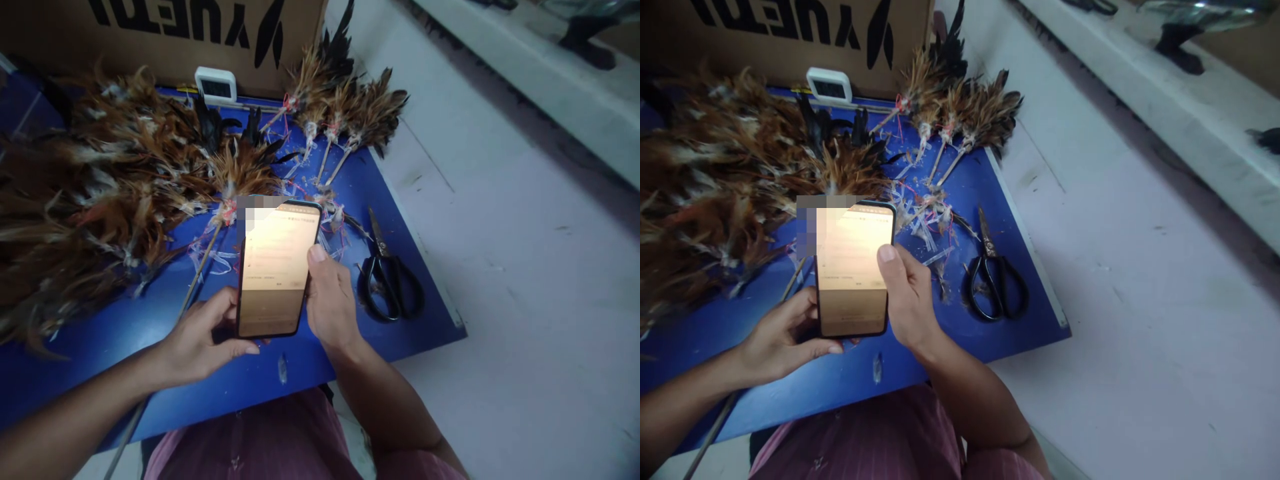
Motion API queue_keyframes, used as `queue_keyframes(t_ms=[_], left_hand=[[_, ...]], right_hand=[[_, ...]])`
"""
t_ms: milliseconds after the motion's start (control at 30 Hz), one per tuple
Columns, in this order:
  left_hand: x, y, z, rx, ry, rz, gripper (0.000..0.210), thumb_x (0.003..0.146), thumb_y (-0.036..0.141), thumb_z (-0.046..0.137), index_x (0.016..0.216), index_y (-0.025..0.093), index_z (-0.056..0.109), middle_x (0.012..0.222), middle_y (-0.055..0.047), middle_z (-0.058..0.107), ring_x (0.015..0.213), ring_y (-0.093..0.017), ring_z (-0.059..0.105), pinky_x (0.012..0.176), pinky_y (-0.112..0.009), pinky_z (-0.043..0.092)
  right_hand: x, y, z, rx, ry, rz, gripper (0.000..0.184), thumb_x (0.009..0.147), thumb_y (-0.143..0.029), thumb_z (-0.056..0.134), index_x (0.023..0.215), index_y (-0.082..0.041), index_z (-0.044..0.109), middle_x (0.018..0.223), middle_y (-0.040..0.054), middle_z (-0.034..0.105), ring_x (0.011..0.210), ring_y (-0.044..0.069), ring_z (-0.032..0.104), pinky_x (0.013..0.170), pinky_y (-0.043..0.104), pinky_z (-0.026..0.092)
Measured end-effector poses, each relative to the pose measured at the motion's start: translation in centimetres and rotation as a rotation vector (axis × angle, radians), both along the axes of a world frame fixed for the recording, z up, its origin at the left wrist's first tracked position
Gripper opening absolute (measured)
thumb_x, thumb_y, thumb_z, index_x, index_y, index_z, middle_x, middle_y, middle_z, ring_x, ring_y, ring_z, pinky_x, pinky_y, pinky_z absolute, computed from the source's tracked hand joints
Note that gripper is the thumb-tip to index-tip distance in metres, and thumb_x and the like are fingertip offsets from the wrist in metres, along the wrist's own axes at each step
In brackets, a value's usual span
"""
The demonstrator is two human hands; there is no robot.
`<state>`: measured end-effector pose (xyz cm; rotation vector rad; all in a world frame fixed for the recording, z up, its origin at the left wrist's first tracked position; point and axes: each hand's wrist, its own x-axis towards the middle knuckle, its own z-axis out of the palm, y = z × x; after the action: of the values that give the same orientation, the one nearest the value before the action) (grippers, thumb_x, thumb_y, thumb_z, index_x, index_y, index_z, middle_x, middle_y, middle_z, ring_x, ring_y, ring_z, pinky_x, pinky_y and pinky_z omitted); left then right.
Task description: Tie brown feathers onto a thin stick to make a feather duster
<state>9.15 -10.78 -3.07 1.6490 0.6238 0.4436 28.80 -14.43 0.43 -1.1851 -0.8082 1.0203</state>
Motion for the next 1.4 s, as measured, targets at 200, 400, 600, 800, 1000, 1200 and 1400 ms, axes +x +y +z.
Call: queue_keyframes(t_ms=[200, 400, 600, 800, 1000, 1200, 1400], left_hand=[[-0.05, -0.01, 0.10, -0.034, 0.005, -0.020, 0.036, 0.080, 0.022, 0.072, 0.109, 0.019, 0.051, 0.090, -0.005, 0.074, 0.079, -0.021, 0.072, 0.070, -0.031, 0.057], [-0.05, -0.04, 0.03, -0.046, -0.026, -0.015, 0.038, 0.079, 0.021, 0.073, 0.110, 0.018, 0.052, 0.092, -0.007, 0.074, 0.080, -0.022, 0.072, 0.071, -0.031, 0.058], [-0.11, -0.06, 0.14, -0.046, -0.020, -0.013, 0.038, 0.079, 0.019, 0.072, 0.111, 0.018, 0.052, 0.094, -0.006, 0.074, 0.082, -0.022, 0.073, 0.072, -0.031, 0.059], [-0.06, -0.01, 0.38, -0.057, -0.051, -0.051, 0.036, 0.080, 0.016, 0.071, 0.109, 0.019, 0.051, 0.093, -0.004, 0.074, 0.081, -0.021, 0.073, 0.071, -0.030, 0.059], [-0.03, -0.11, 0.59, -0.117, -0.102, -0.075, 0.040, 0.081, 0.012, 0.070, 0.113, 0.023, 0.050, 0.096, -0.002, 0.075, 0.083, -0.020, 0.073, 0.072, -0.029, 0.060], [-0.04, -0.16, 0.68, -0.156, -0.119, -0.076, 0.044, 0.079, 0.011, 0.070, 0.115, 0.024, 0.050, 0.098, -0.002, 0.074, 0.084, -0.022, 0.073, 0.072, -0.032, 0.061], [-0.09, -0.25, 0.60, -0.177, -0.134, -0.079, 0.044, 0.079, 0.010, 0.070, 0.115, 0.025, 0.052, 0.101, -0.002, 0.074, 0.083, -0.021, 0.073, 0.070, -0.030, 0.060]], right_hand=[[0.19, -0.09, 0.16, 0.016, -0.002, 0.042, 0.037, 0.091, -0.053, 0.050, 0.077, -0.021, 0.063, 0.069, 0.0020, 0.059, 0.069, 0.018, 0.058, 0.058, 0.031, 0.049], [0.29, -0.13, 0.15, 0.073, 0.052, 0.069, 0.028, 0.091, -0.045, 0.053, 0.083, -0.021, 0.065, 0.074, 0.0008, 0.060, 0.069, 0.016, 0.056, 0.062, 0.030, 0.048], [0.43, -0.14, 0.01, 0.130, 0.003, 0.067, 0.022, 0.091, -0.037, 0.054, 0.085, -0.021, 0.067, 0.075, 0.0007, 0.059, 0.070, 0.015, 0.055, 0.062, 0.029, 0.046], [0.45, -0.37, 0.15, 0.123, 0.014, 0.081, 0.023, 0.090, -0.038, 0.052, 0.085, -0.021, 0.067, 0.073, 0.0009, 0.056, 0.065, 0.015, 0.052, 0.056, 0.027, 0.043], [0.48, -0.55, 0.28, 0.127, 0.015, 0.090, 0.023, 0.091, -0.040, 0.052, 0.087, -0.022, 0.067, 0.074, 0.0009, 0.057, 0.064, 0.014, 0.051, 0.055, 0.026, 0.044], [0.50, -0.80, 0.39, 0.096, 0.005, 0.104, 0.028, 0.090, -0.044, 0.051, 0.089, -0.022, 0.067, 0.072, 0.0009, 0.056, 0.061, 0.014, 0.051, 0.051, 0.025, 0.043], [0.73, -0.93, 0.63, 0.134, -0.004, 0.118, 0.024, 0.092, -0.040, 0.052, 0.089, -0.022, 0.068, 0.074, 0.0004, 0.056, 0.064, 0.013, 0.052, 0.054, 0.026, 0.045]])
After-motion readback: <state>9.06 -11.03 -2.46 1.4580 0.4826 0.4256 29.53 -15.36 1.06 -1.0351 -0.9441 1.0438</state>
